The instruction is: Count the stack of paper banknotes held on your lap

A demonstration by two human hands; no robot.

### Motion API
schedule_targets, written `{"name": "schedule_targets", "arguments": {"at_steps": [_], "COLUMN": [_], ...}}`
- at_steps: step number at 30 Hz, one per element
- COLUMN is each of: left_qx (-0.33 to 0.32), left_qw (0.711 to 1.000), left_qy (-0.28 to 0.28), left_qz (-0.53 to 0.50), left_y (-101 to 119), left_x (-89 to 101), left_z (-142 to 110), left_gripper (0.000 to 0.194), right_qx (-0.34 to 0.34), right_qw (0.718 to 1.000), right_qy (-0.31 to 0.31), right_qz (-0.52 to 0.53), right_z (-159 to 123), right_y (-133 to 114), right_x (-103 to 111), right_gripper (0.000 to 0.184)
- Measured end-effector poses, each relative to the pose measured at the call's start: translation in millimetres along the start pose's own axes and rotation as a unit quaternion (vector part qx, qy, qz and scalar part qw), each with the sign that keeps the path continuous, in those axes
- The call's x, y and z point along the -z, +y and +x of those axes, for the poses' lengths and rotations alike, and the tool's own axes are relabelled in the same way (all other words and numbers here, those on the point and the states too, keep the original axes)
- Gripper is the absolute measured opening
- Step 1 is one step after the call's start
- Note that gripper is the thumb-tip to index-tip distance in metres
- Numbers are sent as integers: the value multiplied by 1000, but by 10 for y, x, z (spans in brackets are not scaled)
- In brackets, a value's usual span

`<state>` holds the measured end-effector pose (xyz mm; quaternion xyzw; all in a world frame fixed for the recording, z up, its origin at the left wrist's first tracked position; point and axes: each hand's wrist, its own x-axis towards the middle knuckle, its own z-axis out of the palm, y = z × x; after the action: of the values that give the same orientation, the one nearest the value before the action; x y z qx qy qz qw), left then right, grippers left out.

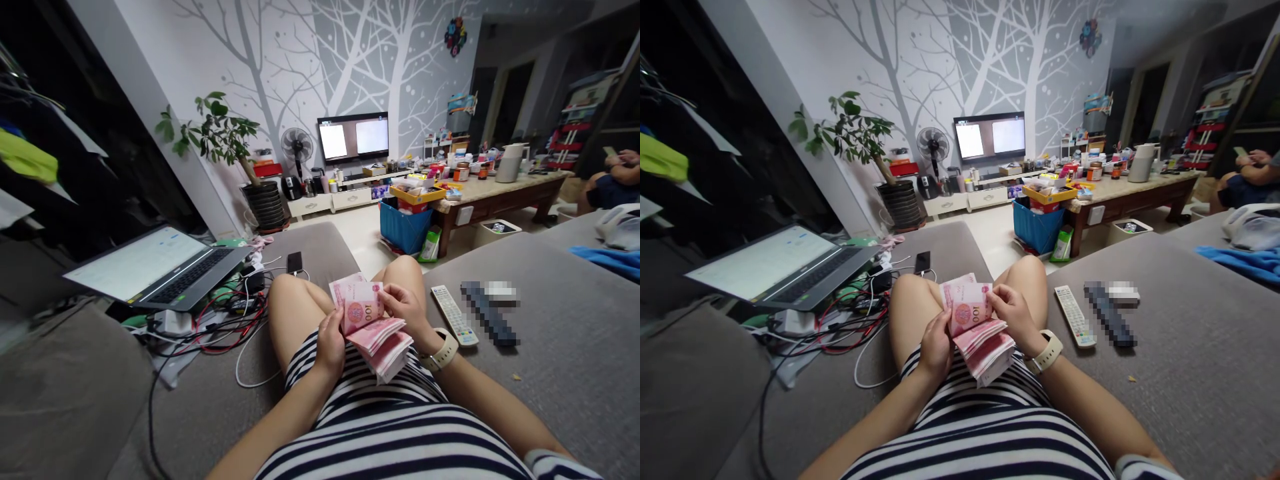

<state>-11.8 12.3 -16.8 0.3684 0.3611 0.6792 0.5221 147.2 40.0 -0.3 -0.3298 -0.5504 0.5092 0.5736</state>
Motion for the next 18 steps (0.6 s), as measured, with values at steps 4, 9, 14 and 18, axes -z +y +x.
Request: {"name": "schedule_targets", "arguments": {"at_steps": [4,9,14,18], "left_qx": [-5,-8,12,17], "left_qw": [1000,999,1000,1000], "left_qy": [12,11,-13,-24], "left_qz": [20,44,16,0], "left_y": [-56,-59,-43,-71], "left_x": [54,61,23,34], "left_z": [26,12,-16,-9], "left_gripper": [27,26,30,30], "right_qx": [0,-15,-14,-1], "right_qw": [1000,999,999,999], "right_qy": [-4,-14,-14,-19], "right_qz": [12,31,36,48], "right_z": [-20,-22,-32,-41], "right_y": [-24,3,8,-5], "right_x": [-15,-15,-17,-22], "right_gripper": [43,43,39,34]}}
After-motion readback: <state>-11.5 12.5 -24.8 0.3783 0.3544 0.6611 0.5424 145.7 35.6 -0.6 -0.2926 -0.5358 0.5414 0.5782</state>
